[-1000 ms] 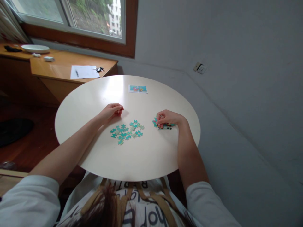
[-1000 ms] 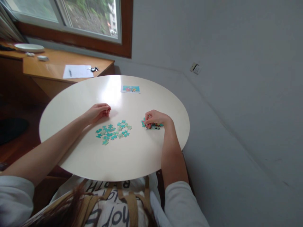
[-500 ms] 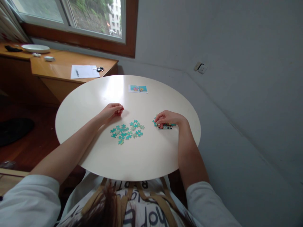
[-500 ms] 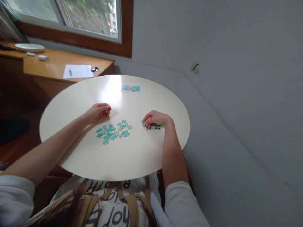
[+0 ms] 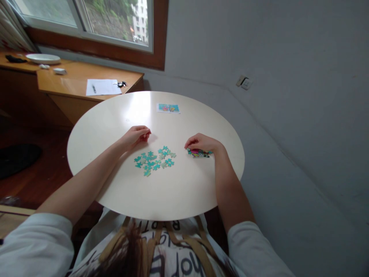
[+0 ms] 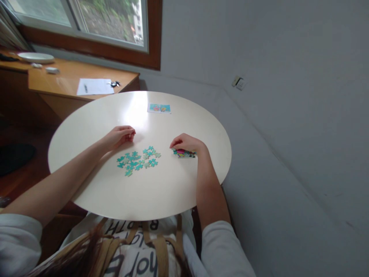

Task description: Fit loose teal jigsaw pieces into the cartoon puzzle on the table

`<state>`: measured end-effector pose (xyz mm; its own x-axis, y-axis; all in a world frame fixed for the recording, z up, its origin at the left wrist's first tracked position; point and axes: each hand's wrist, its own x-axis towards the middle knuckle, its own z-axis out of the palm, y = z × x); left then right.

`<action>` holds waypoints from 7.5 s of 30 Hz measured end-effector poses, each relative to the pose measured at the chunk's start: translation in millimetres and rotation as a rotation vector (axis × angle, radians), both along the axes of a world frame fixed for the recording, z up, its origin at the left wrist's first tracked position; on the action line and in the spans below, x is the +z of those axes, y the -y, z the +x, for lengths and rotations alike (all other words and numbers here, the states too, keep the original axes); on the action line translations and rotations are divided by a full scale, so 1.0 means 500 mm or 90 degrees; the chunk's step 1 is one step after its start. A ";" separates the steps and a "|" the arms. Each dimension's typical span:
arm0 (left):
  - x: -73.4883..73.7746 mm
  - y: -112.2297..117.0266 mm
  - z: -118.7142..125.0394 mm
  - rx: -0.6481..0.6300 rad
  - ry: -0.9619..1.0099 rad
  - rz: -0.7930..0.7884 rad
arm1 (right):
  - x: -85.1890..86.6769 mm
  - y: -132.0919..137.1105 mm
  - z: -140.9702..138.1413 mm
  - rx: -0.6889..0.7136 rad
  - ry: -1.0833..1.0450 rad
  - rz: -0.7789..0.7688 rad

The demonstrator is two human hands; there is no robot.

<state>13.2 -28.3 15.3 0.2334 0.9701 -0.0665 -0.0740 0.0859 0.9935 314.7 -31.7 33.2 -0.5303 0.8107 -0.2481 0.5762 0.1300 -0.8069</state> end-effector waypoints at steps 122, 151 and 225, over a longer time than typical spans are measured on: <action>-0.011 -0.004 0.002 0.111 -0.085 0.042 | -0.069 0.005 -0.132 -0.136 -0.052 0.343; -0.027 -0.019 -0.007 0.125 -0.094 0.097 | -0.043 -0.042 -0.022 -0.372 -0.163 0.457; -0.027 -0.015 -0.003 0.068 -0.103 0.164 | -0.054 -0.038 -0.047 -0.306 -0.098 0.402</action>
